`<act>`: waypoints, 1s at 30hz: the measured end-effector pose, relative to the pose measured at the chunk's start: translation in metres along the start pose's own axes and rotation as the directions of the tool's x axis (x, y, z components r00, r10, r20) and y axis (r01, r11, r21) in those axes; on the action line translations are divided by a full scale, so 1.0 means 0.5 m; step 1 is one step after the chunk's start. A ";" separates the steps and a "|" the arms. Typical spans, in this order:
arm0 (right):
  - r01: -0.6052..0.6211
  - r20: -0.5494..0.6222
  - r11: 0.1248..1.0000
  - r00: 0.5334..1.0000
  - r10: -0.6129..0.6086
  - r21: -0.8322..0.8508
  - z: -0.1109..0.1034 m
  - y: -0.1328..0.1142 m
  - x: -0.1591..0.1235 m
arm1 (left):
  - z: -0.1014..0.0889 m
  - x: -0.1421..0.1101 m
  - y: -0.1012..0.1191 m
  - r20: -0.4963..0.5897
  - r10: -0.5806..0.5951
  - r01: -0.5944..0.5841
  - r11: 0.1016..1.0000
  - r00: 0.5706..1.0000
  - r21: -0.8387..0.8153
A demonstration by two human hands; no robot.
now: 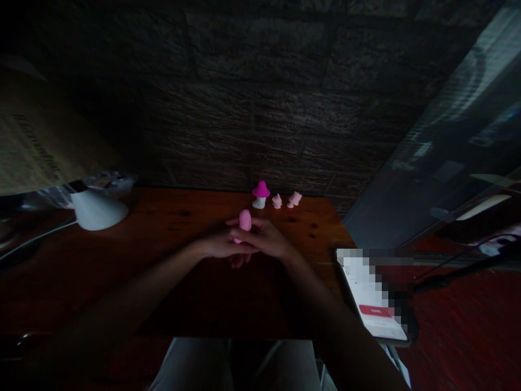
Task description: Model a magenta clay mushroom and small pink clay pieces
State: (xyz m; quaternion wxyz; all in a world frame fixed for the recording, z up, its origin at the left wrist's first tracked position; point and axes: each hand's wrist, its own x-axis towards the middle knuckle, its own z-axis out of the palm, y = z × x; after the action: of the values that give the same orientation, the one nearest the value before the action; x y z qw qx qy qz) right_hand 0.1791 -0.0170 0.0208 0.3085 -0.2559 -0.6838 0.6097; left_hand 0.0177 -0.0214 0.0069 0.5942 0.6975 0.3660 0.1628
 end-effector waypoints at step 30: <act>0.154 0.183 0.988 0.972 -0.148 -0.020 -0.010 -0.003 -0.003 | -0.007 -0.017 0.021 0.295 0.085 -0.027 0.980 0.952 -0.197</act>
State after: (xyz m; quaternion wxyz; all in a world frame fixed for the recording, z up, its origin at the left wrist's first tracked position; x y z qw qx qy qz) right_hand 0.1838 -0.0151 0.0223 0.2861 -0.1517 -0.7368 0.5935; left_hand 0.0131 -0.0251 0.0195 0.7024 0.6641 0.2334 0.1054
